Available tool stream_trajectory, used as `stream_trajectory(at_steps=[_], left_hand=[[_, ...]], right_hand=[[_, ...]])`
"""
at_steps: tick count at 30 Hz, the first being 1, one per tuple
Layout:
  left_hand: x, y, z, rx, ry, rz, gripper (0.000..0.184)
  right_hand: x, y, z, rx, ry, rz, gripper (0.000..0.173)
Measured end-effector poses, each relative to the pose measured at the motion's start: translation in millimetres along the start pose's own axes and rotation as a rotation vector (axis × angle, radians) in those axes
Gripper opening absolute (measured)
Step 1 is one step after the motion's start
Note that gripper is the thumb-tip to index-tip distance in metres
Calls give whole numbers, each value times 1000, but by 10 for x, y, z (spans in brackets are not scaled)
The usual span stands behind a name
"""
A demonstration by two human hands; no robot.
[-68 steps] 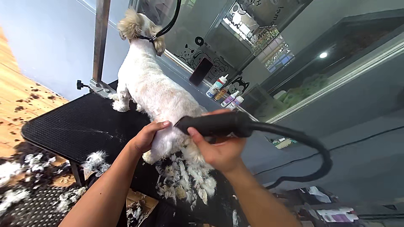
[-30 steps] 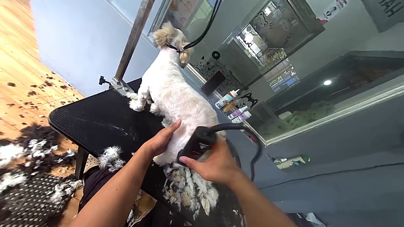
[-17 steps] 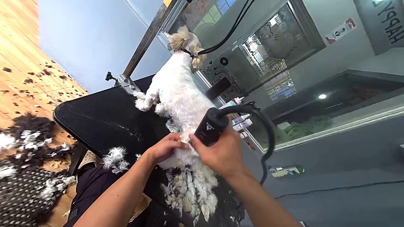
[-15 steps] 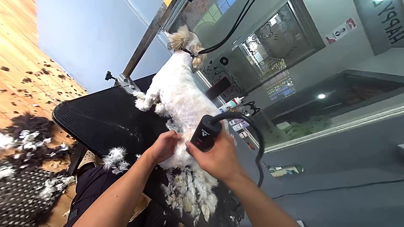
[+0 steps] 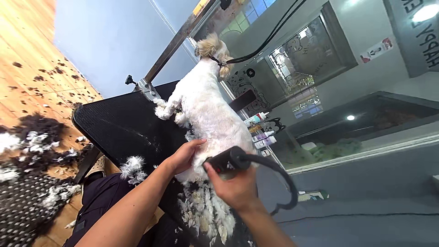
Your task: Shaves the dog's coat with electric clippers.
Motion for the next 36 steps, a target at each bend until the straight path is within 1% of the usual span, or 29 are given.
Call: stream_trajectory(at_steps=[1, 2, 4, 5, 6, 8, 9, 10, 12, 13, 14, 16, 18, 21, 25, 27, 29, 33, 35, 36], left_hand=[[29, 17, -28, 67, -10, 6, 50], [61, 42, -51, 144, -21, 29, 49], [86, 130, -105, 282, -12, 70, 40], [54, 177, -110, 324, 4, 67, 35], [30, 195, -89, 339, 29, 54, 31], [53, 176, 7, 268, 52, 70, 21], [71, 159, 55, 243, 48, 80, 18], [88, 143, 100, 210, 29, 94, 21], [119, 125, 190, 164, -4, 104, 27], [127, 124, 216, 158, -8, 112, 28], [129, 128, 232, 162, -10, 126, 27], [123, 133, 250, 180, -16, 141, 25], [117, 137, 265, 216, -31, 146, 24], [118, 136, 307, 263, -45, 148, 25], [114, 136, 320, 263, -35, 154, 24], [96, 138, 316, 256, -30, 146, 23], [83, 147, 319, 246, -31, 152, 22], [61, 132, 340, 206, -28, 161, 18], [44, 124, 339, 199, -20, 164, 18], [39, 120, 339, 196, -16, 163, 18]], right_hand=[[-94, 72, -27, 49, 18, 45, 40], [-152, 129, -52, 86, 49, 139, 41], [-140, 171, -75, 112, 119, 408, 50], [-59, 120, -34, 141, 118, 466, 52], [83, 21, 30, 189, 83, 435, 51], [481, -230, 172, 247, -35, 253, 50], [709, -325, 215, 211, -95, 178, 54], [943, -374, 231, 127, -146, 144, 60], [1398, -309, 205, -106, -183, 194, 72], [1586, -216, 175, -216, -164, 259, 75], [1732, -105, 143, -296, -148, 335, 77], [1870, 110, 93, -383, -127, 482, 78], [1856, 272, 76, -443, -62, 616, 79], [1697, 440, 130, -515, -16, 767, 73], [1471, 572, 105, -544, 4, 889, 63], [1374, 610, 49, -532, 62, 933, 66], [1298, 622, -26, -515, 131, 944, 67], [1181, 590, -169, -421, 192, 883, 75], [1170, 543, -132, -313, 159, 851, 77], [1198, 498, -69, -266, 99, 812, 75]])
Point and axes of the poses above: each hand's wrist, its own x-axis towards the middle knuckle, its own y-axis out of the palm, z = x × y, the point moved 8 cm from there along x, towards the middle knuckle, and after that the axes turned 11 degrees about -y, right-handed, at the moved point
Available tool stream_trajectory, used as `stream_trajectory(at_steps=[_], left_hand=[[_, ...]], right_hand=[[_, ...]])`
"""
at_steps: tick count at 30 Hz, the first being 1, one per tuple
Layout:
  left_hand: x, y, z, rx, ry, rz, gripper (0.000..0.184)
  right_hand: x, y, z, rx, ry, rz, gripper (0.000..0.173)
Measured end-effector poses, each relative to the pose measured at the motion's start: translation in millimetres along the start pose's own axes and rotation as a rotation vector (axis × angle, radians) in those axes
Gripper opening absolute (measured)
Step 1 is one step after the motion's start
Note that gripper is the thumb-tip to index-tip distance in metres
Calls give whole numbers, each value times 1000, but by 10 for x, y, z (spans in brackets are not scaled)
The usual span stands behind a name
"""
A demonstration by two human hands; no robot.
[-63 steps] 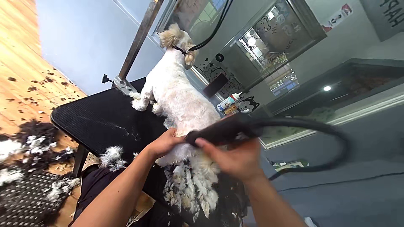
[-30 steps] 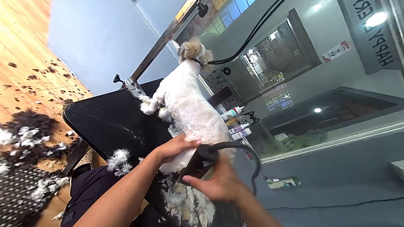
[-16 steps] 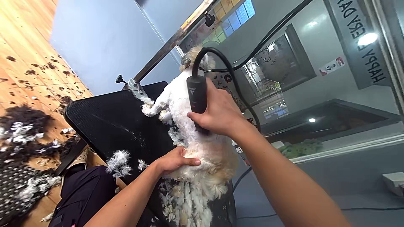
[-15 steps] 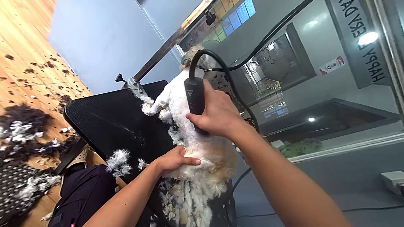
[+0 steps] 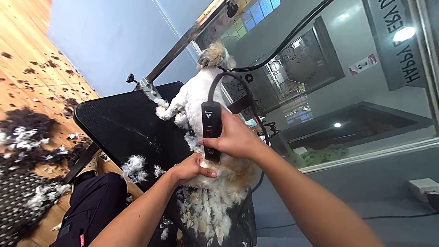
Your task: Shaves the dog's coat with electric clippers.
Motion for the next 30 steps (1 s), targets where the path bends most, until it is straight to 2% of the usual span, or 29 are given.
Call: stream_trajectory(at_steps=[2, 4, 6, 9, 13, 15, 17, 19, 21, 23, 24, 25, 27, 29, 30], left_hand=[[-10, -1, 2, -10, 6, 9, 21], [-26, 2, -10, -21, 12, 5, 23], [-50, 14, -21, -35, 24, -22, 24], [-91, 10, -23, -46, 25, -57, 29], [-164, -152, 21, -333, 101, -126, 20], [-202, -206, 19, -495, 93, -208, 24], [-208, -198, -33, -512, 82, -244, 34], [-177, -145, -116, -465, 76, -185, 41], [-211, -41, -189, -333, 85, -129, 46], [-206, -25, -210, -136, 78, -111, 39], [-171, -44, -176, -83, 83, -110, 30], [-130, -67, -135, -72, 83, -87, 21], [-80, -92, -79, -93, 75, -56, 7], [-69, -80, -64, -124, 50, -39, 12], [-63, -79, -68, -141, 42, -29, 14]], right_hand=[[-58, -176, 123, -50, -112, -157, 70], [-92, -281, 219, -173, -97, -265, 69], [-105, -225, 244, -246, -10, -272, 70], [-168, -26, 164, -217, 138, -210, 72], [-326, 70, 23, -106, 289, -282, 79], [-461, 135, 43, -97, 301, -329, 78], [-578, 256, 108, -114, 269, -342, 78], [-648, 415, 172, -95, 147, -327, 76], [-719, 566, 264, 10, -159, -230, 67], [-800, 536, 417, 124, -551, -110, 48], [-846, 437, 444, 192, -635, -110, 43], [-884, 288, 422, 261, -643, -181, 41], [-955, -83, 269, 312, -540, -463, 47], [-1011, -405, 102, 194, -380, -722, 60], [-996, -500, 44, 112, -293, -788, 64]])
Point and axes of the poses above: each hand's wrist, its own x-axis towards the middle knuckle, its own y-axis out of the palm, z = x × y, the point moved 8 cm from there along x, towards the middle knuckle, and after that the axes turned 11 degrees about -y, right-handed, at the moved point
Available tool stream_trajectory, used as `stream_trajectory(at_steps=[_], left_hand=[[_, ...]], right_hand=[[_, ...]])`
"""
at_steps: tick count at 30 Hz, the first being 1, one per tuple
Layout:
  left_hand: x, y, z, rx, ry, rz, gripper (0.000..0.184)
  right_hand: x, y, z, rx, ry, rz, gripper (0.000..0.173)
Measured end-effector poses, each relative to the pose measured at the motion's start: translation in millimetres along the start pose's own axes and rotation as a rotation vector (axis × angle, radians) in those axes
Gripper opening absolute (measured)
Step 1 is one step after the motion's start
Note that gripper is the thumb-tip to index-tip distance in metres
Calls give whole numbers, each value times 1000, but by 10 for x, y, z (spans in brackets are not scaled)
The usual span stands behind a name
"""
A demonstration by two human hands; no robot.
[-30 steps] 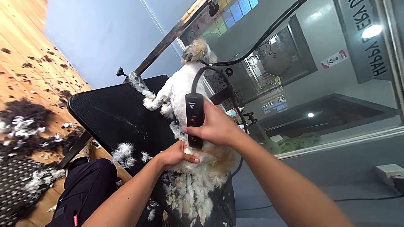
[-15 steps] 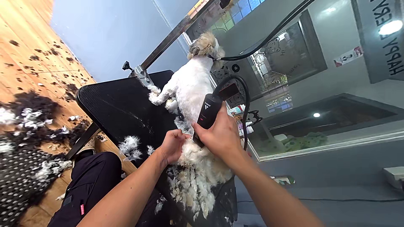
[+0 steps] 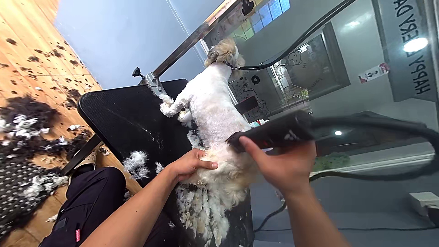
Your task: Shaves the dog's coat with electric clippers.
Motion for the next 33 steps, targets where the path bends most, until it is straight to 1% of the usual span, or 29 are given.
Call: stream_trajectory(at_steps=[1, 3, 5, 6, 8, 9, 10, 11, 12, 13, 14, 16, 17, 19, 21, 23, 25, 26, 27, 30, 32, 33], left_hand=[[4, -4, -1, -13, -4, 5, 15], [8, -20, -9, -23, 1, 13, 15], [11, -45, -1, -47, 6, 15, 12], [11, -61, 20, -71, 7, -15, 12], [-11, -94, 32, -110, -13, -111, 26], [-22, -88, 15, -105, -26, -134, 35], [-19, -61, -8, -70, -35, -125, 41], [-1, -24, -41, -10, -32, -106, 43], [22, 20, -94, 71, -21, -92, 41], [49, 59, -165, 145, -15, -79, 39], [76, 98, -238, 193, -24, -55, 38], [110, 146, -346, 255, -41, -36, 38], [130, 150, -375, 262, -41, -30, 36], [152, 156, -392, 276, -35, -20, 28], [156, 159, -385, 315, -31, -22, 29], [156, 141, -364, 321, -30, -13, 29], [160, 93, -345, 270, -34, 10, 23], [159, 70, -325, 227, -31, 27, 20], [150, 59, -305, 191, -34, 21, 22], [115, 66, -278, 149, -72, -42, 46], [144, 77, -264, 177, -90, -51, 60], [164, 86, -261, 209, -85, -44, 62]], right_hand=[[33, -7, -52, -108, 54, -5, 66], [2, 120, -94, -282, 161, 82, 68], [-123, 317, -48, -360, 211, 174, 67], [-208, 402, -23, -366, 222, 205, 65], [-384, 503, -51, -307, 264, 236, 63], [-458, 524, -94, -227, 296, 268, 61], [-515, 520, -139, -100, 333, 311, 60], [-542, 484, -162, 44, 355, 342, 60], [-530, 397, -152, 159, 353, 332, 60], [-478, 257, -118, 229, 316, 269, 58], [-406, 74, -77, 255, 259, 167, 56], [-251, -321, -30, 202, 136, -54, 60], [-176, -482, -36, 168, 85, -134, 63], [-71, -653, -125, 141, 78, -215, 68], [-45, -630, -268, 136, 131, -212, 65], [-144, -520, -374, 101, 211, -166, 63], [-326, -402, -357, 82, 267, -149, 62], [-437, -339, -309, 81, 257, -161, 60], [-576, -264, -262, 88, 238, -179, 57], [-1021, 59, -166, 202, 191, -192, 51], [-1201, 208, -164, 256, 208, -110, 46], [-1231, 226, -173, 295, 232, -51, 46]])
Point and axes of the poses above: each hand's wrist, its own x-axis towards the middle knuckle, its own y-axis out of the palm, z = x × y, the point moved 8 cm from there along x, towards the middle knuckle, and after that the axes turned 11 degrees about -y, right-handed, at the moved point
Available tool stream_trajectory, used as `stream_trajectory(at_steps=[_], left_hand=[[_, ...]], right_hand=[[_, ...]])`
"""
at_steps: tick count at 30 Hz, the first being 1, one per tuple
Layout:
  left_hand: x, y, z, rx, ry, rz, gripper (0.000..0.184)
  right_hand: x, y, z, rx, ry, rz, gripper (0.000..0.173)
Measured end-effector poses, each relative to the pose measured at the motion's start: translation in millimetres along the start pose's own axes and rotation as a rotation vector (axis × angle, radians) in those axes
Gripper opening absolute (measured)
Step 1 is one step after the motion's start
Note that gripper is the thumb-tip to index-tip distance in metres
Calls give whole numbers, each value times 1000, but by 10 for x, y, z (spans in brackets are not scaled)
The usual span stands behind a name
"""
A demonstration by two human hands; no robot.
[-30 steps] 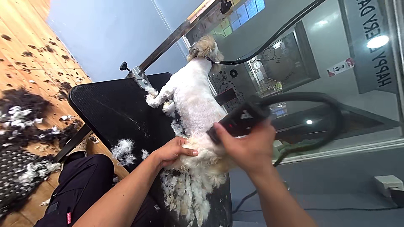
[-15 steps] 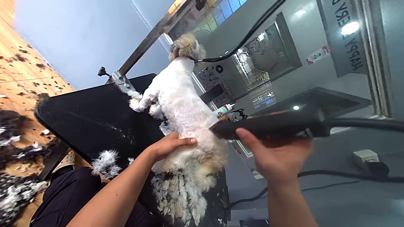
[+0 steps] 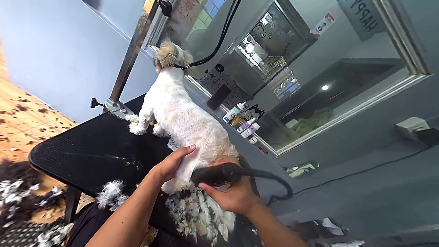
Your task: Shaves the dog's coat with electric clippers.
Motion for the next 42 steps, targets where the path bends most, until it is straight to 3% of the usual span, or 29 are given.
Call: stream_trajectory(at_steps=[2, 6, 9, 13, 17, 19, 22, 25, 32, 35, 37, 42], left_hand=[[26, 12, -16, 67, 44, 13, 54], [-18, 65, -66, 116, 42, -55, 25], [-12, 82, -47, 103, 31, -49, 28], [-28, 82, -66, 77, 12, -71, 28], [-40, 111, -66, 101, 31, -58, 30], [-49, 123, -95, 150, 43, -73, 46], [-73, 145, -126, 169, 28, -162, 25], [-84, 172, -111, 118, 0, -196, 25], [-59, 101, -105, 108, 25, -202, 21], [-51, 108, -114, 107, 27, -182, 22], [-64, 112, -119, 111, 21, -170, 24], [-72, 140, -99, 109, -2, -172, 27]], right_hand=[[26, -114, 75, 97, -3, -11, 49], [186, -612, 371, 105, -264, -355, 63], [131, -654, 306, 76, -337, -427, 67], [-200, -366, 57, 149, -248, -429, 63], [-434, -91, -99, 190, -176, -277, 52], [-410, -217, -18, 250, -144, -259, 53], [-281, -634, 220, 261, -236, -429, 60], [-189, -798, 252, 186, -367, -545, 64], [-603, -159, -127, 261, -224, -571, 62], [-690, 43, -192, 325, -149, -441, 55], [-606, -100, -73, 368, -129, -403, 55], [-453, -554, 209, 176, -362, -629, 62]])
Point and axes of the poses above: each hand's wrist, its own x-axis towards the middle knuckle, its own y-axis out of the palm, z = x × y, the point moved 8 cm from there along x, towards the middle knuckle, and after that the axes turned 11 degrees about -y, right-handed, at the moved point
